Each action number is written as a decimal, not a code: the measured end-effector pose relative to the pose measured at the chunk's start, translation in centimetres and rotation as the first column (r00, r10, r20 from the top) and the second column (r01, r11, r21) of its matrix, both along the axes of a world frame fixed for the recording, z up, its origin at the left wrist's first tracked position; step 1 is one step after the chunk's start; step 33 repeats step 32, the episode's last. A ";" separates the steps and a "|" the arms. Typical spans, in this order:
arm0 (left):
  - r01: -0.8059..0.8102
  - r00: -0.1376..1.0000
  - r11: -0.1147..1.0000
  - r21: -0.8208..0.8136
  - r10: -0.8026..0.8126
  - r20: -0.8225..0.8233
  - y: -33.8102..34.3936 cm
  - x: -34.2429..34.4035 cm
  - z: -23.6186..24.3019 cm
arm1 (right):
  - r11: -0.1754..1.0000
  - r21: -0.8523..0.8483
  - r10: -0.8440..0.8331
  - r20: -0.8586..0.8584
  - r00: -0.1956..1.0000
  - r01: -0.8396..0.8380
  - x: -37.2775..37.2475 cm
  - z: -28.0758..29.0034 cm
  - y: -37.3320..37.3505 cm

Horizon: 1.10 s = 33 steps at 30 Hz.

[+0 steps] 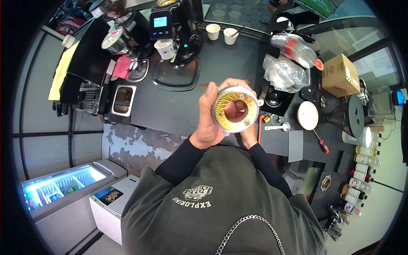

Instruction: Using a screwdriver to work on a coffee grinder burr assembly.

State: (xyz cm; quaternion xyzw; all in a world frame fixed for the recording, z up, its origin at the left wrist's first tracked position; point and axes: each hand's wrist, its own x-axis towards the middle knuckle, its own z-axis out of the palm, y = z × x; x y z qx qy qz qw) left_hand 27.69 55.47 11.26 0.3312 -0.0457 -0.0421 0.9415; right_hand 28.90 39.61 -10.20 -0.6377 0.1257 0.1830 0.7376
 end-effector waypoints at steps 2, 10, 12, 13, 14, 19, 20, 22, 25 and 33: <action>0.038 0.999 0.999 -0.005 -0.038 -0.005 -0.2 0.3 -0.1 | 1.000 -0.028 0.009 0.036 0.999 -0.008 -0.3 0.2 -0.2; 0.092 0.996 0.996 0.003 -0.092 0.010 -1.2 0.9 -0.3 | 0.999 -0.054 0.000 -0.002 1.000 0.000 -0.7 1.2 -1.3; 0.110 0.994 0.994 -0.017 -0.110 0.011 -1.3 0.8 -0.3 | 0.999 -0.045 -0.011 -0.008 1.000 0.011 -1.0 2.2 -1.1; 0.124 0.992 0.992 -0.038 -0.124 0.014 -1.3 0.7 -0.3 | 0.998 -0.055 -0.023 0.004 1.000 0.023 -1.2 2.8 -1.1; 0.125 0.992 0.992 -0.035 -0.124 0.013 -1.3 0.7 -0.3 | 0.997 -0.063 -0.035 0.018 0.999 0.036 -1.5 3.3 -1.0; 0.149 0.988 0.988 -0.048 -0.151 -0.021 -1.5 0.5 0.0 | 0.996 -0.079 -0.045 0.028 0.999 0.047 -2.1 3.4 -1.1; 0.147 0.989 0.988 -0.046 -0.148 -0.022 -1.5 0.4 -0.1 | 0.994 -0.105 -0.035 0.050 0.998 0.040 -2.1 3.6 -1.0; 0.129 0.992 0.991 -0.031 -0.129 -0.014 -1.5 0.5 -0.3 | 0.995 -0.099 -0.024 0.053 0.998 0.029 -2.3 3.5 -1.0; 0.136 0.991 0.990 -0.046 -0.136 -0.003 -1.4 0.5 -0.4 | 0.996 -0.079 -0.036 0.050 0.998 0.040 -2.3 2.7 -1.1; 0.158 0.987 0.987 -0.029 -0.158 0.016 -1.0 0.4 -0.3 | 0.999 -0.049 -0.021 0.013 1.000 0.021 -2.2 2.0 -1.4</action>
